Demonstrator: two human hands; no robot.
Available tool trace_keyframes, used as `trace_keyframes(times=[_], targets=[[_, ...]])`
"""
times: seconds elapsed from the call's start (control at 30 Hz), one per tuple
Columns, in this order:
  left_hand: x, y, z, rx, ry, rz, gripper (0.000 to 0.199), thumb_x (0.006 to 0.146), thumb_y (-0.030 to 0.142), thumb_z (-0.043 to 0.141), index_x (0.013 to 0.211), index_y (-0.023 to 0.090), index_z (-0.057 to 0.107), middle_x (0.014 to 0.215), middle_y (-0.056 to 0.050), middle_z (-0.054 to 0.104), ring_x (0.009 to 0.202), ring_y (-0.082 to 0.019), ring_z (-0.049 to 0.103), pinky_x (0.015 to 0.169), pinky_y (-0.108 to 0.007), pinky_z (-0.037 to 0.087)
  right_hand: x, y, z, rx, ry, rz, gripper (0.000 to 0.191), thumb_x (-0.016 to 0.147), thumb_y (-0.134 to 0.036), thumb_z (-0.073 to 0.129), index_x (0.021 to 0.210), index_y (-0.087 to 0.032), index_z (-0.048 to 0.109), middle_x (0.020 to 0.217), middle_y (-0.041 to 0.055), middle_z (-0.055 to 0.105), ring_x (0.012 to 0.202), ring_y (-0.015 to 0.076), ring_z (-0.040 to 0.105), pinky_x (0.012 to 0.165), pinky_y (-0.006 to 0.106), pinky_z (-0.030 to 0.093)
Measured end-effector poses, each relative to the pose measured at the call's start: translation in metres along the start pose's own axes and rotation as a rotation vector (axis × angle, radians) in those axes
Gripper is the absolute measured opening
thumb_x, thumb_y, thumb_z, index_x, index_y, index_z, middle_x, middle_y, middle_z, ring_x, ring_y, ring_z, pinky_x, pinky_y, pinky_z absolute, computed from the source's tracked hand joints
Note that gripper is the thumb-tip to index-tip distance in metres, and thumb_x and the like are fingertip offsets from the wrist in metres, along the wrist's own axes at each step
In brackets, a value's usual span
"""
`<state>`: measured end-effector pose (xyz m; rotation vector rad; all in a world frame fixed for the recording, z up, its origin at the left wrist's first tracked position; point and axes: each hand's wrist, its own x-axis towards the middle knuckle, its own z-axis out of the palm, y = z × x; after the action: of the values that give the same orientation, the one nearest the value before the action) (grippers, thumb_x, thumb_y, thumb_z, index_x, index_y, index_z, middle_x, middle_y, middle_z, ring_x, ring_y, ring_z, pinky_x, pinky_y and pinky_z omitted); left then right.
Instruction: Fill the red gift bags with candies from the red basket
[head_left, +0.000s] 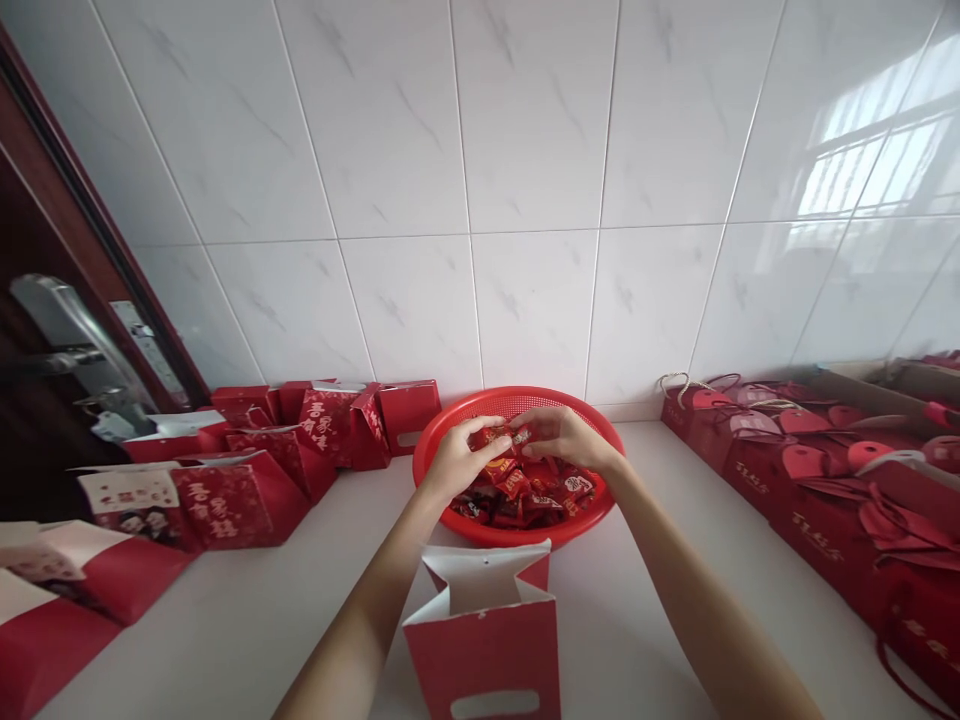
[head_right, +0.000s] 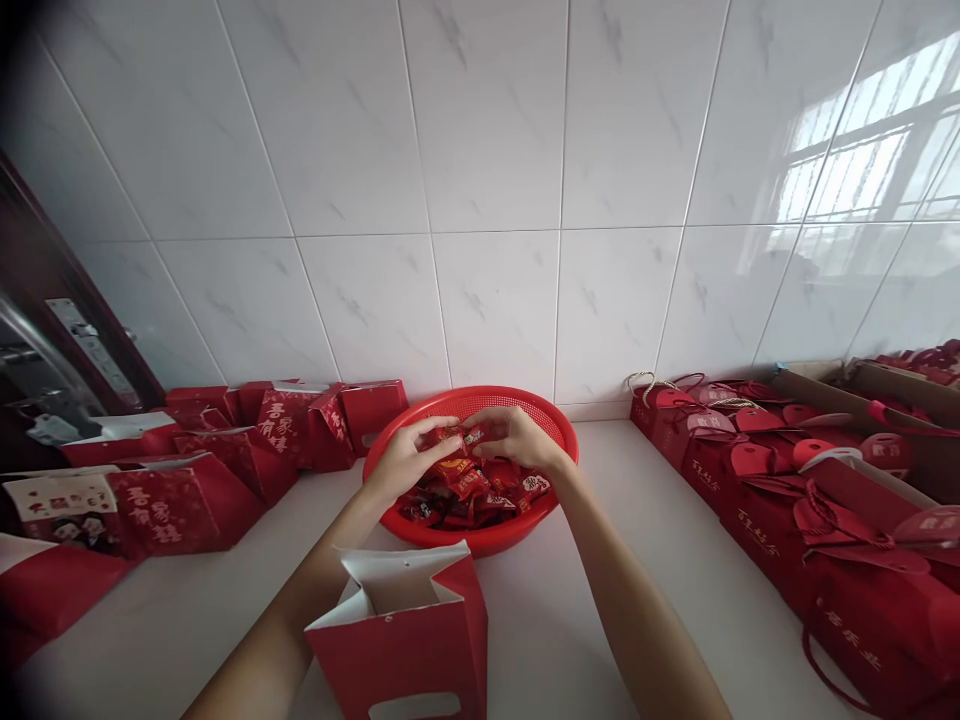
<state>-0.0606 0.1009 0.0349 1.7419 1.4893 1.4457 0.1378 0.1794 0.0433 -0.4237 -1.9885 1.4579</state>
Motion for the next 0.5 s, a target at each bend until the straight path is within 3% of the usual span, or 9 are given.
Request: trace_keyframes(times=[0.17, 0.33, 0.5], targets=[[0.0011, -0.0047, -0.0005, 0.0, 0.003, 0.011, 0.032, 0.075, 0.033, 0.072, 0.106, 0.024, 0.076, 0.117, -0.005, 0.076, 0.112, -0.027, 0.068, 0.104, -0.041, 0.05, -0.0002, 0.0002, 0.0001, 0.001, -0.008, -0.011, 0.038, 0.071, -0.025, 0.08, 0.107, -0.018, 0.071, 0.087, 0.0036, 0.075, 0.08, 0.0194, 0.072, 0.075, 0.032, 0.059], [0.0007, -0.0022, -0.0001, 0.016, -0.005, 0.013, 0.032, 0.075, 0.037, 0.072, 0.104, 0.024, 0.077, 0.115, -0.005, 0.076, 0.111, -0.026, 0.068, 0.1, -0.039, 0.051, -0.001, -0.0011, 0.0018, 0.019, -0.003, -0.031, 0.037, 0.071, -0.028, 0.083, 0.102, -0.018, 0.067, 0.093, 0.005, 0.075, 0.085, 0.02, 0.073, 0.08, 0.034, 0.06], [-0.0001, 0.0018, 0.0006, 0.037, -0.038, 0.054, 0.028, 0.077, 0.041, 0.07, 0.096, 0.023, 0.079, 0.105, -0.005, 0.078, 0.102, -0.026, 0.07, 0.091, -0.037, 0.053, -0.0028, -0.0044, 0.004, 0.033, -0.005, -0.037, 0.034, 0.071, -0.033, 0.084, 0.096, -0.018, 0.065, 0.082, 0.0027, 0.075, 0.078, 0.0199, 0.074, 0.077, 0.034, 0.06]])
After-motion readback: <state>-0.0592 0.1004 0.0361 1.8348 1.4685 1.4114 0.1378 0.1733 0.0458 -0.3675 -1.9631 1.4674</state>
